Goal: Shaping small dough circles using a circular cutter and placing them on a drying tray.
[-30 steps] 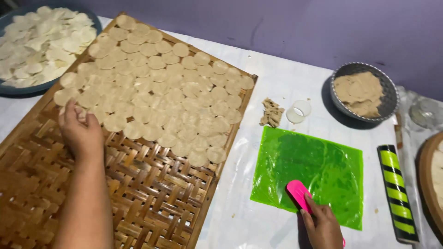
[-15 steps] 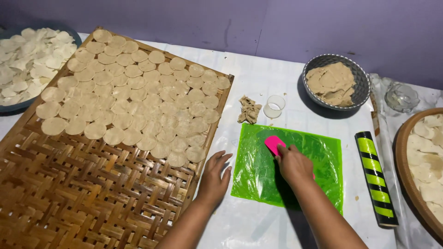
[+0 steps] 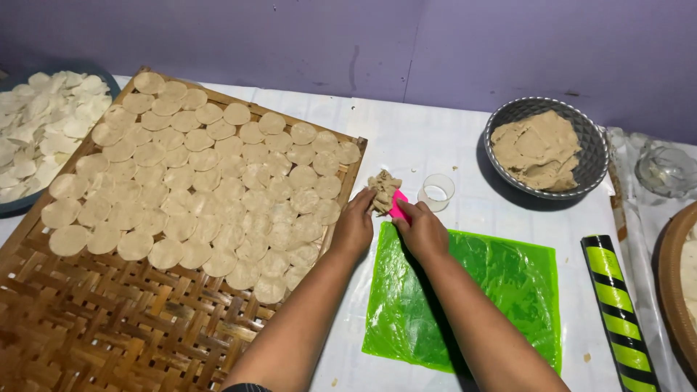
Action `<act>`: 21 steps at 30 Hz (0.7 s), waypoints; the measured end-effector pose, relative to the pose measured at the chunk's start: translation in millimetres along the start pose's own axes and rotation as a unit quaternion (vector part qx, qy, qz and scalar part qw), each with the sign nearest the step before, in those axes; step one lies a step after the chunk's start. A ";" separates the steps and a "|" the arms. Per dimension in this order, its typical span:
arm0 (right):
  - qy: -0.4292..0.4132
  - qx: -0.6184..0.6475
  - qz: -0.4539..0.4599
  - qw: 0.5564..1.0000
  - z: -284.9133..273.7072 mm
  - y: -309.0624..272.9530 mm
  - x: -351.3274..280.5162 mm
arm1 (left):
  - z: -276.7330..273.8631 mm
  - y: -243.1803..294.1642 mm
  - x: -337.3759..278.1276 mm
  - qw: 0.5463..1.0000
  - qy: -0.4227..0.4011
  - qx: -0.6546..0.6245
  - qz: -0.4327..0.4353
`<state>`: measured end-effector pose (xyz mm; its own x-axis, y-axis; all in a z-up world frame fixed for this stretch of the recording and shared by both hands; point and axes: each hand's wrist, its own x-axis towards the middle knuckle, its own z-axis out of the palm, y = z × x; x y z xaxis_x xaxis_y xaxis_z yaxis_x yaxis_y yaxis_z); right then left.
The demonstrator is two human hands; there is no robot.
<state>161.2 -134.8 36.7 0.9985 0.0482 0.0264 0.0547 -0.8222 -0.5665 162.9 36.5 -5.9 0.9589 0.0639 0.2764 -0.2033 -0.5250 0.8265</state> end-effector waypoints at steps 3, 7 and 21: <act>0.017 0.058 -0.007 0.998 -2.3 4.6 -12.1 | -3.0 12.7 -3.9 0.999 0.016 0.017 0.026; 0.052 0.084 -0.027 0.995 -26.8 15.8 -51.5 | -21.9 70.3 -37.0 0.998 -0.006 0.028 0.054; -0.019 -0.174 0.173 0.969 -132.4 94.2 -208.2 | 42.3 135.7 -177.9 0.983 -0.149 0.006 0.108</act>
